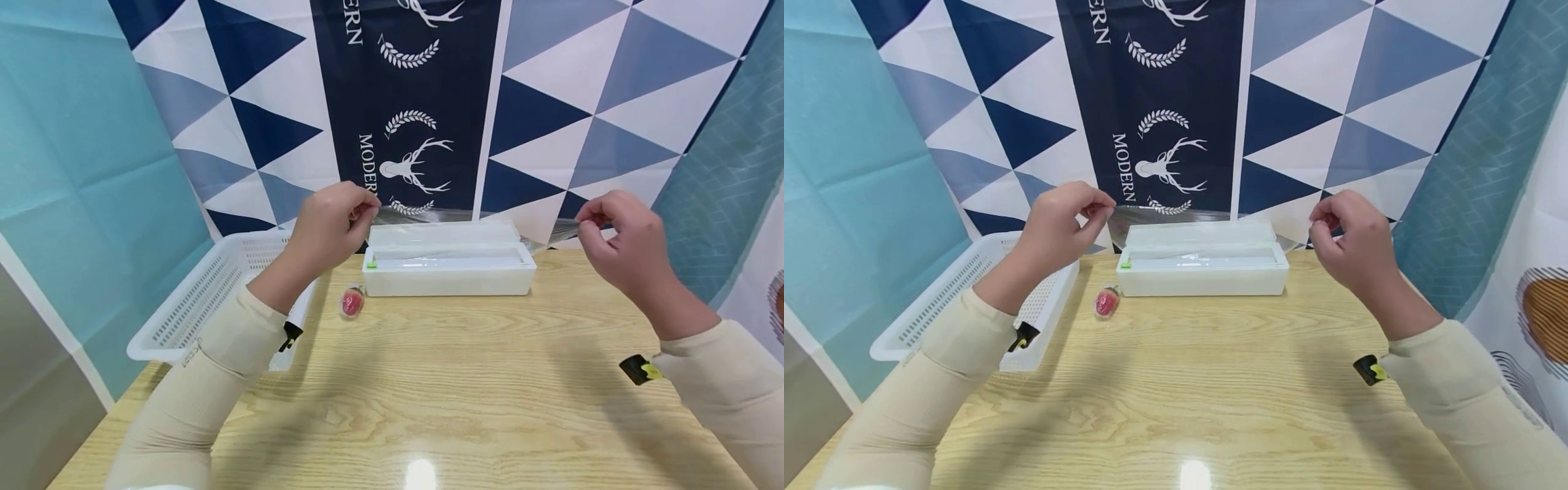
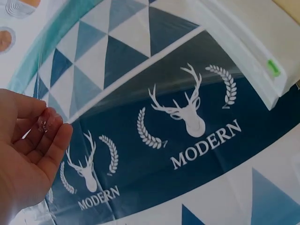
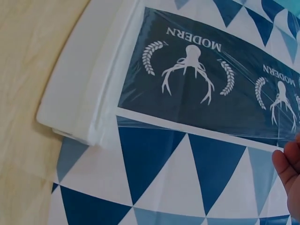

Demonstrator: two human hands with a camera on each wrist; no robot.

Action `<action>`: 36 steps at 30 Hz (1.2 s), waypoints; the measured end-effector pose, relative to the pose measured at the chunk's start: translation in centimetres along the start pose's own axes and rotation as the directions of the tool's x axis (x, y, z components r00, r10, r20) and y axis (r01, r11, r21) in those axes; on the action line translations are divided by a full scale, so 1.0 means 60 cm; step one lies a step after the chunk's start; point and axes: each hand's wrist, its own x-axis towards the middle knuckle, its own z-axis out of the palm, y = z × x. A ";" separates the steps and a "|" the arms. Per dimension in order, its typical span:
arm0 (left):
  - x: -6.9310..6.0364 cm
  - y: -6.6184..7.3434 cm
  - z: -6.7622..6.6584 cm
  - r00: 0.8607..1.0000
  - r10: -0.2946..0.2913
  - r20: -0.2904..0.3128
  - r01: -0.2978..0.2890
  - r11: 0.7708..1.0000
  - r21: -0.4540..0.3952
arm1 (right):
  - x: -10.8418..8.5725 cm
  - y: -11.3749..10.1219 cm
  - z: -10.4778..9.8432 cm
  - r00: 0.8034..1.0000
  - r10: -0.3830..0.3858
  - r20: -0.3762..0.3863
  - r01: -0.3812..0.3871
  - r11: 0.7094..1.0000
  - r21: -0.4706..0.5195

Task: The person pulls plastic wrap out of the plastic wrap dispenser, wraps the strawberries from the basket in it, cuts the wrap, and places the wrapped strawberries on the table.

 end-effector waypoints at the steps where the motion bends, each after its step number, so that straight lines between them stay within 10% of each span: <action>1: -0.005 0.003 0.000 1.000 0.010 0.004 -0.010 1.000 -0.005 | -0.004 -0.001 -0.001 1.000 -0.003 0.007 0.003 1.000 -0.003; 9: -0.056 0.026 0.012 0.995 0.092 0.048 -0.087 0.991 -0.097 | -0.050 0.008 -0.014 0.991 -0.107 0.083 0.103 0.993 0.050; 16: -0.116 0.045 0.043 0.982 0.157 0.104 -0.139 0.977 -0.160 | -0.091 0.013 -0.021 0.931 -0.174 0.322 0.122 0.977 0.174; 30: -0.200 0.075 0.075 0.943 0.202 0.263 -0.137 0.960 -0.245 | -0.154 0.001 -0.004 0.698 -0.172 0.695 -0.059 0.954 0.295; 36: -0.235 0.076 0.108 0.879 0.199 0.434 -0.108 0.968 -0.225 | -0.176 0.001 0.020 0.587 -0.177 0.790 -0.079 0.959 0.273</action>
